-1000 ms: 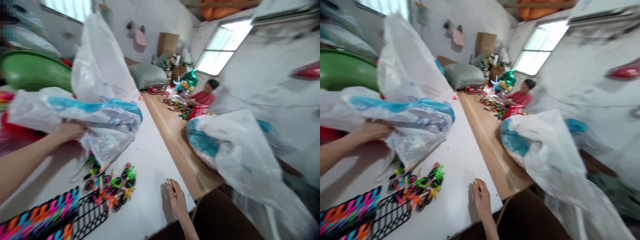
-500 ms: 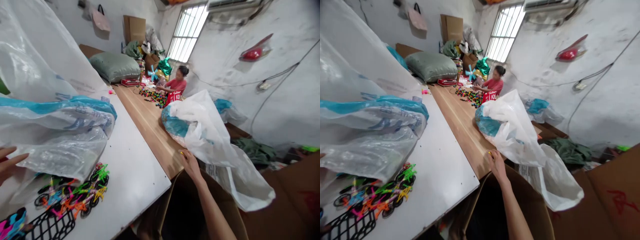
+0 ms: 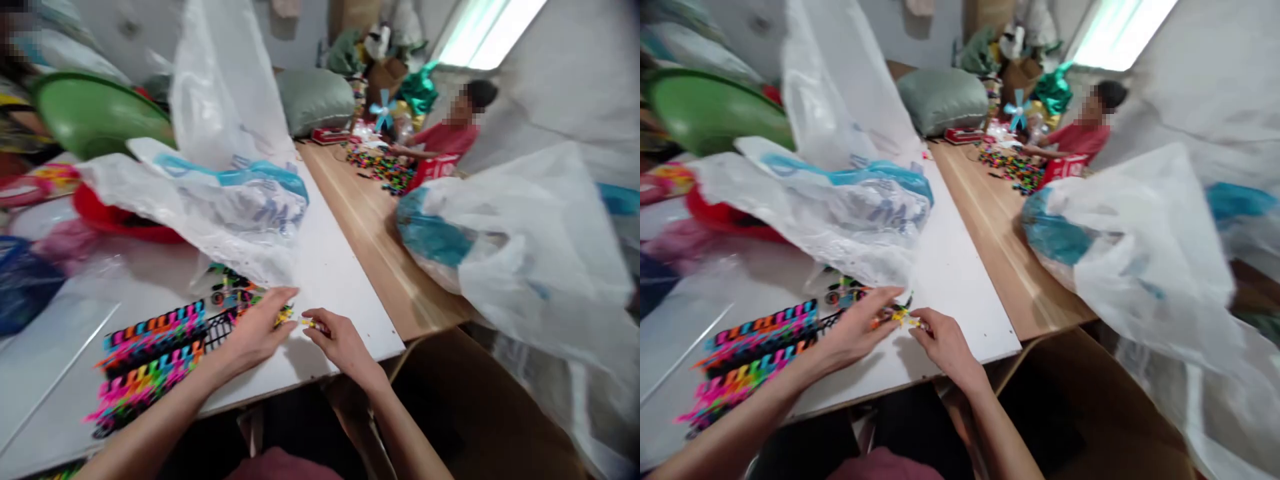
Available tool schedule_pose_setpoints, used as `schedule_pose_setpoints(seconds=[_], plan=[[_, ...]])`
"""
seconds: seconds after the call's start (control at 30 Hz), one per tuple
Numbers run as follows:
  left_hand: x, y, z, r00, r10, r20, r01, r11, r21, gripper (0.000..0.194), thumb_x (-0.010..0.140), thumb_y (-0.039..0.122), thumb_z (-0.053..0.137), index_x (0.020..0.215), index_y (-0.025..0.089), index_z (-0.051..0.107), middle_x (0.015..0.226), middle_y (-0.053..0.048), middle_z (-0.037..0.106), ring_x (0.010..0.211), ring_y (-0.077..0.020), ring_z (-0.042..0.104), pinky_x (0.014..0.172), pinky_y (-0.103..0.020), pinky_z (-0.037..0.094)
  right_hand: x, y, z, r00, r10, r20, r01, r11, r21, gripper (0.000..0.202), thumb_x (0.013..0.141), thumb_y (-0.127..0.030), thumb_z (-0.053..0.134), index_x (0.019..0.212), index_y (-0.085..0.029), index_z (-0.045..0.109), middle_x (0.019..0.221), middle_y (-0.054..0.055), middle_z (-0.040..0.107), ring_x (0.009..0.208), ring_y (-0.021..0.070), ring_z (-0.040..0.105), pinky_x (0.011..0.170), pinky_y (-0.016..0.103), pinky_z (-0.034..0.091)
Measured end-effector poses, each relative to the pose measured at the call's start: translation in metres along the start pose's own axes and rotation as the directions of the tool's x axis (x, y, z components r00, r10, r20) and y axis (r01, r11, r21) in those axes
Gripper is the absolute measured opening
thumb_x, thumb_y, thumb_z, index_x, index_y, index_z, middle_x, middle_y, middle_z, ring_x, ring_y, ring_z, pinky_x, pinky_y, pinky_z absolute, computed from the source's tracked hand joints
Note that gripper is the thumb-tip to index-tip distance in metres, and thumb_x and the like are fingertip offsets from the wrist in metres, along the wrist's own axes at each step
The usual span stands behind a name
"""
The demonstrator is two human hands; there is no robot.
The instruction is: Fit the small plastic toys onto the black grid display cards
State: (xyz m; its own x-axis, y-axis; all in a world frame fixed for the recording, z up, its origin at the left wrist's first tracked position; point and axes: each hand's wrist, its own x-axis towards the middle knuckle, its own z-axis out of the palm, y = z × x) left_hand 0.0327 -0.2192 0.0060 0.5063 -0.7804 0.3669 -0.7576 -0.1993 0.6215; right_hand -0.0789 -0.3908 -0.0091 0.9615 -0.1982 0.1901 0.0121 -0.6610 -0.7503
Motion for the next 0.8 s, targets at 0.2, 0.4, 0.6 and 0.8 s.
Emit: schedule_pose_setpoints(seconds=[0.2,0.4,0.6,0.8], plan=[[-0.019,0.001,0.004,0.960,-0.277,0.048,0.265,0.833,-0.485,0.037,0.087,0.031,0.040,0.120,0.016,0.051,0.103,-0.008,0.064,0.080,-0.0148,0.061,0.073,-0.026,0.051,0.026,-0.047,0.039,0.992,-0.054,0.114,0.015,0.947,0.321,0.011,0.079,-0.027,0.058,0.086,-0.020,0.055,0.075,-0.003,0.063,0.070,0.0124,0.060,0.066,0.023,0.046],[-0.076,-0.007,-0.045,0.888,-0.420,0.185,0.459,0.803,-0.381,0.045,0.085,0.047,0.047,0.121,0.020,0.051,0.058,0.003,0.057,0.051,-0.0106,0.052,0.050,-0.019,0.040,0.033,-0.071,0.084,0.936,-0.129,0.327,0.055,0.973,0.224,0.023,0.072,-0.021,0.063,0.093,-0.022,0.052,0.067,-0.006,0.055,0.058,0.0094,0.051,0.055,0.020,0.040],[-0.106,-0.051,-0.100,0.823,-0.538,-0.184,0.516,0.843,-0.154,0.041,0.086,0.049,0.044,0.109,0.020,0.061,0.067,0.001,0.062,0.056,-0.0115,0.051,0.051,-0.020,0.036,0.046,-0.054,0.097,0.926,-0.142,0.348,0.090,0.983,0.161,0.048,0.075,-0.023,0.058,0.121,-0.023,0.045,0.085,0.000,0.057,0.066,0.0109,0.053,0.063,0.023,0.044],[-0.131,-0.082,-0.134,0.863,-0.392,-0.319,0.478,0.839,0.261,0.032,0.088,0.037,0.041,0.104,0.018,0.062,0.099,-0.007,0.064,0.090,-0.0193,0.058,0.081,-0.031,0.044,-0.010,0.013,0.060,0.838,0.127,0.531,-0.073,0.990,-0.121,0.022,0.083,-0.036,0.048,0.092,-0.021,0.060,0.074,0.002,0.062,0.068,0.0155,0.057,0.064,0.026,0.046]])
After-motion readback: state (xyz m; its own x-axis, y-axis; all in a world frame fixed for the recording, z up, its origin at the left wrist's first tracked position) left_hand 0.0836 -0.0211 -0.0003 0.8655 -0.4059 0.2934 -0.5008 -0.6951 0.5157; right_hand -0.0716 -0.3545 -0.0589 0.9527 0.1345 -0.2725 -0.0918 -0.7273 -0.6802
